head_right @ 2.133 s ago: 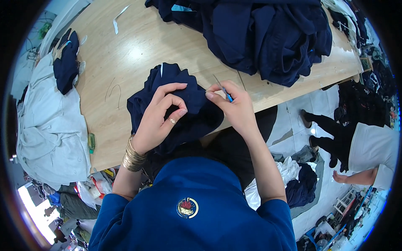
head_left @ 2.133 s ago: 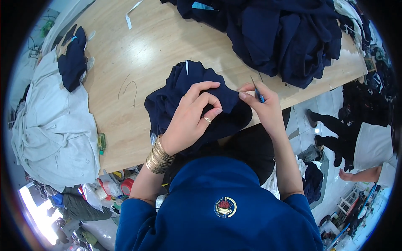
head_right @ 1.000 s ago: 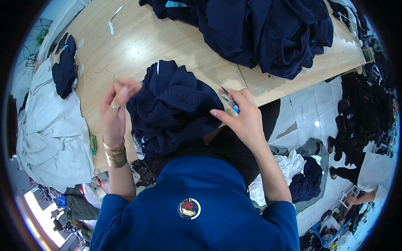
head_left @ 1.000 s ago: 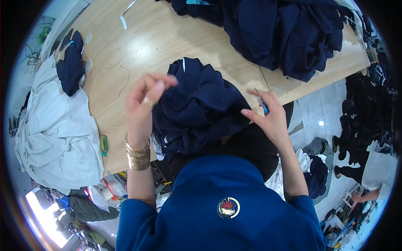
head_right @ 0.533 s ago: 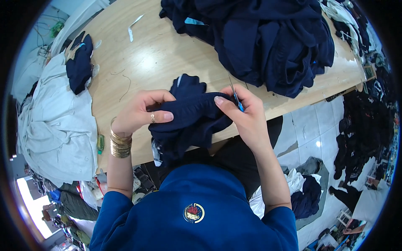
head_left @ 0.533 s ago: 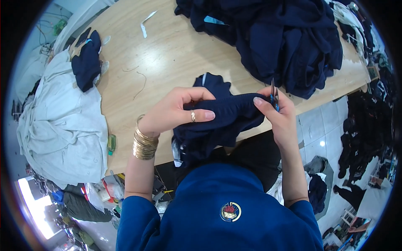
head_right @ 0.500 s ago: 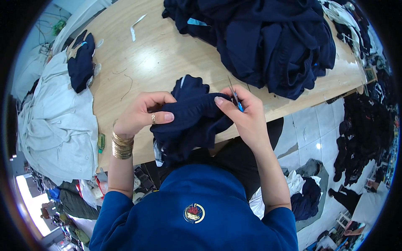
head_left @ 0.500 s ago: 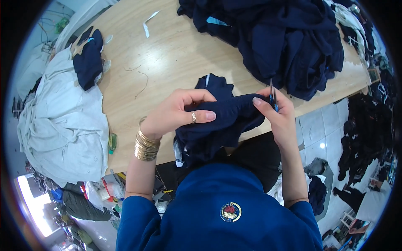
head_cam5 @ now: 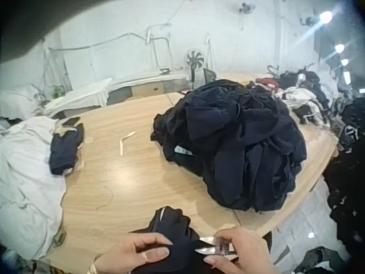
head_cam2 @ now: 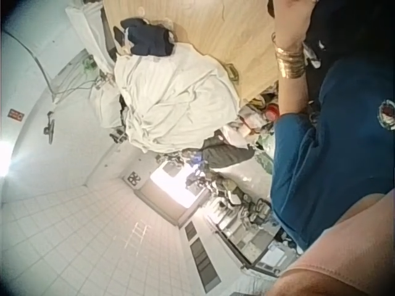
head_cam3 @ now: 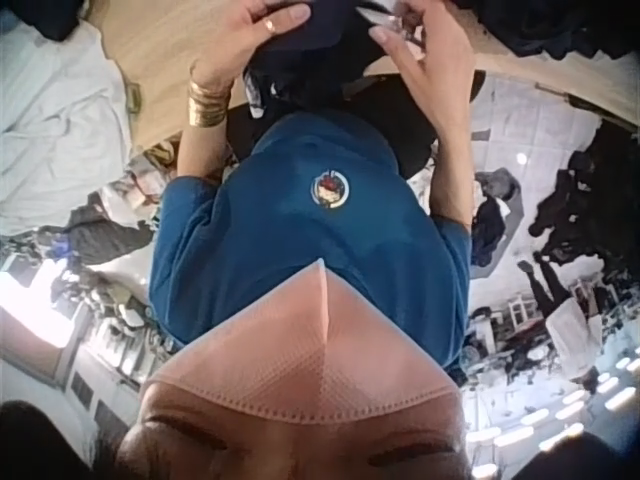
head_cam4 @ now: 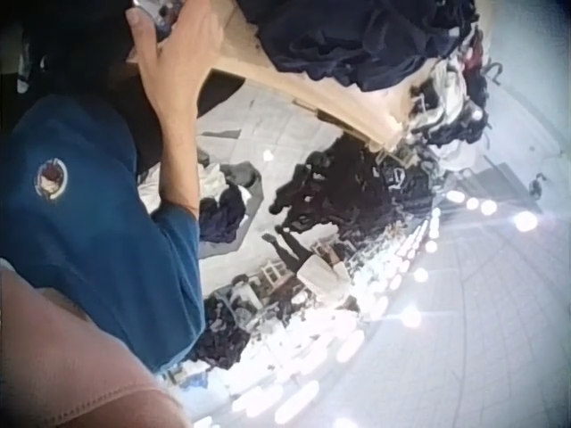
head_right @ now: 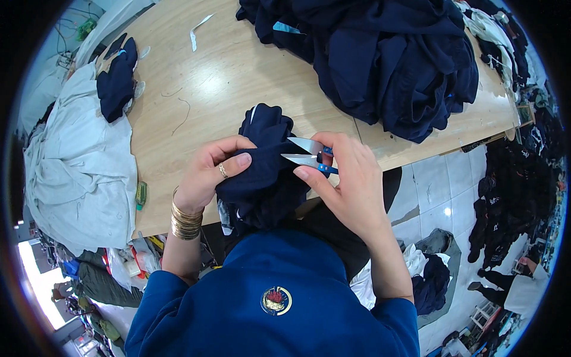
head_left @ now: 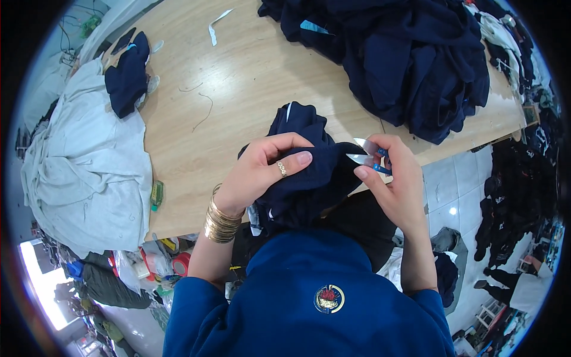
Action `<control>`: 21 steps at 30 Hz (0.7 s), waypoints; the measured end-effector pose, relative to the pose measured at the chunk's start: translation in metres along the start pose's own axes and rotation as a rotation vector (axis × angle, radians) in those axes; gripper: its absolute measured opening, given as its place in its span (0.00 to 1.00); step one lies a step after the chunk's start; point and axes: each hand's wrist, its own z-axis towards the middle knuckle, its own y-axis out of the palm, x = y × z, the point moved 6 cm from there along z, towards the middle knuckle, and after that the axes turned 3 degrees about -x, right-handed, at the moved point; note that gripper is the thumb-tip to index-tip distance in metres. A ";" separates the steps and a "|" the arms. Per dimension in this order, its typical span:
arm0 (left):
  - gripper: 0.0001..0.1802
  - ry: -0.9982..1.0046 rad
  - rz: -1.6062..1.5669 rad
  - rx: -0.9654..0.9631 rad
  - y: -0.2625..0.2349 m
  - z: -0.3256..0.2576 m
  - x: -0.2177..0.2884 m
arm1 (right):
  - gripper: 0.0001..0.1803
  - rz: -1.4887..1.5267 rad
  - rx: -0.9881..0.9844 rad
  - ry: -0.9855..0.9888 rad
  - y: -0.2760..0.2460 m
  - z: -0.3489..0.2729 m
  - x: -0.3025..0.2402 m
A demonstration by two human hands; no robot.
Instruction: Trimming excess threads from blue garments using a thread nipper in a textile factory.
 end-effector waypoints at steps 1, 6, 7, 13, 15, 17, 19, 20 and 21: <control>0.11 -0.002 -0.001 0.007 0.000 0.000 0.000 | 0.20 -0.001 0.007 0.001 0.000 -0.001 0.001; 0.10 -0.041 -0.025 0.018 -0.002 -0.001 -0.003 | 0.20 0.038 0.044 -0.003 -0.001 -0.007 0.000; 0.10 -0.076 -0.074 0.010 -0.002 0.000 -0.006 | 0.19 0.069 0.059 -0.025 -0.002 -0.009 -0.003; 0.10 -0.067 0.178 0.089 -0.001 0.008 -0.008 | 0.20 0.197 0.080 0.007 0.013 -0.016 -0.005; 0.10 -0.089 0.115 0.090 -0.002 0.008 -0.013 | 0.20 0.260 0.097 0.084 0.022 -0.020 -0.004; 0.11 -0.113 0.053 0.089 -0.001 0.008 -0.016 | 0.19 0.331 0.113 0.174 0.032 -0.026 0.004; 0.11 -0.174 -0.324 0.060 0.005 0.007 -0.020 | 0.19 0.265 0.119 0.173 0.032 -0.025 0.006; 0.11 -0.175 -0.323 0.061 0.005 0.007 -0.021 | 0.18 0.199 0.123 0.169 0.032 -0.024 0.008; 0.11 -0.209 -0.458 -0.005 0.010 0.008 -0.025 | 0.18 0.258 0.124 0.174 0.034 -0.023 0.014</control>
